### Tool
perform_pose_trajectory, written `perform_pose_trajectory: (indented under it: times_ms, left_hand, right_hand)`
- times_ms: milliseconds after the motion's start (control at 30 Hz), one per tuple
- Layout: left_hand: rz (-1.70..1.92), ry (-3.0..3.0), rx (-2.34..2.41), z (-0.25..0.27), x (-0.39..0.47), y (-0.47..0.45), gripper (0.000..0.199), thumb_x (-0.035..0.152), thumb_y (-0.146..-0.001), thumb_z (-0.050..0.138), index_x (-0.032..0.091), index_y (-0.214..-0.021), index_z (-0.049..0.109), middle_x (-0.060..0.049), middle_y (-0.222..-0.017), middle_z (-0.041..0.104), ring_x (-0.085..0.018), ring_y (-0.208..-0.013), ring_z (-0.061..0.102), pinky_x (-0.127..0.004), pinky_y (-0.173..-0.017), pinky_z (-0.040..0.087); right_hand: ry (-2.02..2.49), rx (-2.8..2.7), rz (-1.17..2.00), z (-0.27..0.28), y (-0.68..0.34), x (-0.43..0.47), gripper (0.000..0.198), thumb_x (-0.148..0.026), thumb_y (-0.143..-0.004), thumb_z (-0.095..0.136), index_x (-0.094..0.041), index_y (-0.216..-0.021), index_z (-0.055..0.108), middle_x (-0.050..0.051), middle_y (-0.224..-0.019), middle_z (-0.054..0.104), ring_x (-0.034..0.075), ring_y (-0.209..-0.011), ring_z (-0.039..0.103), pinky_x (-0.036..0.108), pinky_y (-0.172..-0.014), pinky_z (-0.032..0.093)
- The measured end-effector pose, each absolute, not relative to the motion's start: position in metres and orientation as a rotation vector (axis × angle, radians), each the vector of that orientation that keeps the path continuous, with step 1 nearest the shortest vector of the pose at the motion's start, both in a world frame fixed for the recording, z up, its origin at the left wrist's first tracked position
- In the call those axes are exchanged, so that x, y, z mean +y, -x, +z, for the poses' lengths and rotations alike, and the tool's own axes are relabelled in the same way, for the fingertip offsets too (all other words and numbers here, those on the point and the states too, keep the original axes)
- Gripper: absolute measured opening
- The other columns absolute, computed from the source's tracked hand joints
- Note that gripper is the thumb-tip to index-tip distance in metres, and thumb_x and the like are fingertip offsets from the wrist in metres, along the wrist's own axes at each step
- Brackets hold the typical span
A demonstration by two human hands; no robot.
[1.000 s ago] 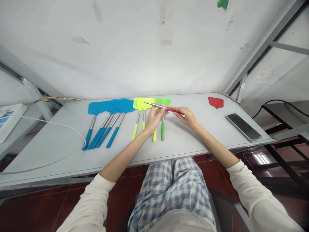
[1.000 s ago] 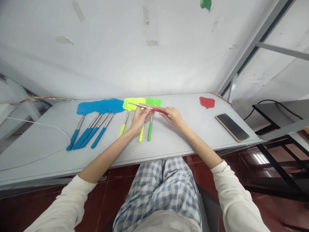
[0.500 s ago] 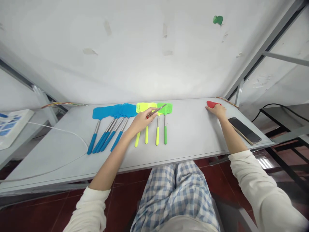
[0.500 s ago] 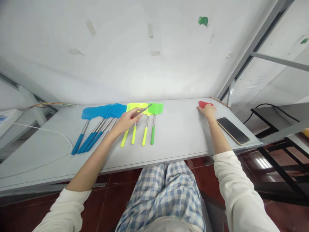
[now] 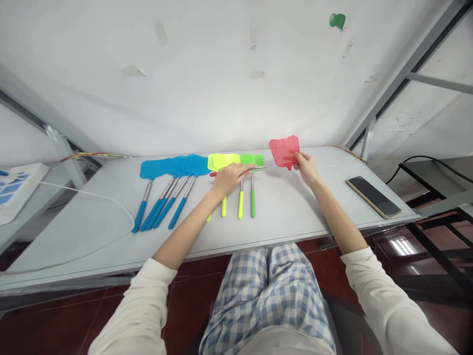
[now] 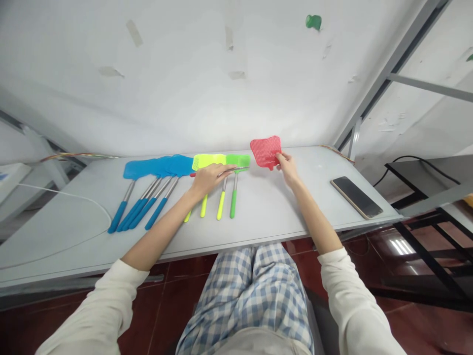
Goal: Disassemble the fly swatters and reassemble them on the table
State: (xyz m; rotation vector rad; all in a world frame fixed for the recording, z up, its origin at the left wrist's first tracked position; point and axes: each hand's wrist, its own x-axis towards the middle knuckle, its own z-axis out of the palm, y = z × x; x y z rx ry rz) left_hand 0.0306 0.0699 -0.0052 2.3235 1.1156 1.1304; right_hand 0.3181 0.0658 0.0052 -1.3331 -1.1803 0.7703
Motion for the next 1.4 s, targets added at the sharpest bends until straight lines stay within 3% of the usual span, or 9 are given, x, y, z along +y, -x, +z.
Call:
perform_pose_trajectory:
  times_ms: [133,300,600,1067,1400]
  left_hand:
    - [1.156,-2.357,1.133,-0.011,0.070,-0.033,0.025,0.044,-0.085,0.062,0.036,-0.104,0.074,-0.004,-0.073,0.065,-0.023,-0.078,0.060,-0.029,-0.070,0.039]
    - [1.181,-2.346,1.160,-0.009,0.067,-0.031,0.030,0.050,-0.087,0.056,0.035,-0.108,0.073,-0.004,-0.079,0.069,-0.023,-0.082,0.061,-0.029,-0.072,0.041]
    - [1.013,-2.558,1.327,0.001,0.059,-0.032,0.036,0.046,-0.095,0.046,0.035,-0.124,0.065,0.002,-0.115,0.072,-0.018,-0.100,0.065,-0.026,-0.077,0.045]
    - [0.927,-2.512,1.338,0.009,0.051,-0.033,0.037,0.047,-0.095,0.046,0.034,-0.122,0.066,0.002,-0.116,0.072,-0.018,-0.103,0.065,-0.026,-0.077,0.046]
    - [0.845,-2.405,1.351,0.011,0.045,-0.034,0.038,0.045,-0.094,0.047,0.031,-0.123,0.067,0.000,-0.111,0.074,-0.018,-0.089,0.067,-0.027,-0.067,0.043]
  right_hand:
    - [0.935,-0.863,1.155,-0.005,-0.284,0.061,0.030,-0.038,-0.064,0.079,-0.021,-0.084,0.063,-0.001,-0.082,0.070,0.010,-0.070,0.064,0.021,-0.062,0.050]
    - [0.826,-0.825,1.245,-0.009,-0.272,0.049,0.032,-0.031,-0.063,0.083,-0.023,-0.089,0.066,-0.002,-0.095,0.072,0.012,-0.086,0.068,0.025,-0.078,0.055]
    - [0.792,-0.812,1.317,-0.008,-0.263,0.038,0.030,-0.031,-0.063,0.084,-0.025,-0.087,0.068,-0.003,-0.096,0.073,0.013,-0.087,0.067,0.024,-0.080,0.054]
    - [0.791,-0.802,1.290,-0.012,-0.267,0.041,0.027,-0.034,-0.065,0.081,-0.025,-0.086,0.066,-0.001,-0.099,0.072,0.015,-0.092,0.067,0.028,-0.086,0.054]
    - [0.778,-0.888,1.195,-0.012,-0.265,0.036,0.032,-0.036,-0.063,0.083,-0.024,-0.087,0.066,-0.002,-0.094,0.070,0.014,-0.085,0.065,0.029,-0.081,0.054]
